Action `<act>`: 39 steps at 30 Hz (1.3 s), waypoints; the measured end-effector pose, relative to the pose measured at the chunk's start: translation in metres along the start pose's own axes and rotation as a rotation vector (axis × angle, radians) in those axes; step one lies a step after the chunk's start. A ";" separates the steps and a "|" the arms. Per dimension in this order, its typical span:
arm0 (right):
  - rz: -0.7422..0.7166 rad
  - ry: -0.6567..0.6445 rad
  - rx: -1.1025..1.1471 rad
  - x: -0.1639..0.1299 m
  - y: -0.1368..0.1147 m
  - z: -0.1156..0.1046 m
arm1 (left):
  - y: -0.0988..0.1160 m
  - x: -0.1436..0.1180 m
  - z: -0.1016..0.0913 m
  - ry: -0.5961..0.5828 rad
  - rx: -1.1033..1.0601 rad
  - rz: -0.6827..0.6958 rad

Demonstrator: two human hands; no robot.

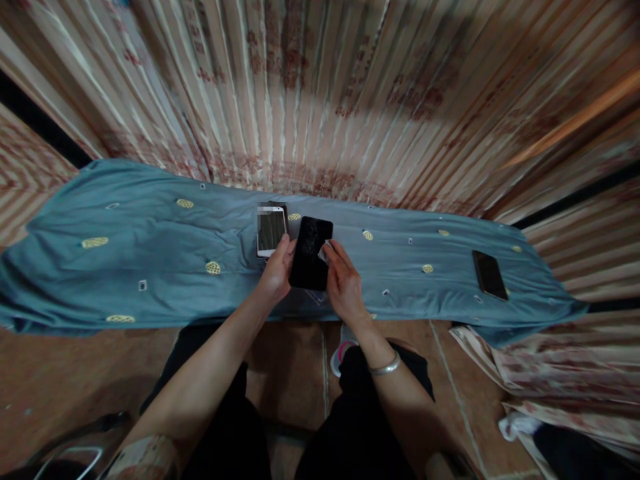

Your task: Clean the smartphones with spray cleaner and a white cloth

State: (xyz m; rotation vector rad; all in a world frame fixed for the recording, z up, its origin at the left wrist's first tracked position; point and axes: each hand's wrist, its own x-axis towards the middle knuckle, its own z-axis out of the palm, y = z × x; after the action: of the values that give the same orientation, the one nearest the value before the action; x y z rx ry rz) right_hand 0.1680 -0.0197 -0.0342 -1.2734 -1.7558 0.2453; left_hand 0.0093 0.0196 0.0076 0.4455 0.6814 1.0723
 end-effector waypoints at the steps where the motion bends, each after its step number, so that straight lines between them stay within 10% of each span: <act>1: 0.006 0.013 0.008 0.001 0.002 0.000 | -0.001 0.000 -0.001 -0.009 0.004 -0.007; 39: 0.186 0.056 0.259 -0.009 0.004 0.004 | -0.009 0.032 0.008 0.089 -0.058 0.158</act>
State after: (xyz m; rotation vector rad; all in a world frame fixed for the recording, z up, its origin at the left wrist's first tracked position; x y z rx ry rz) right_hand 0.1674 -0.0243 -0.0442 -1.2405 -1.5038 0.5218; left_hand 0.0307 0.0453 -0.0014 0.4078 0.7008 1.2638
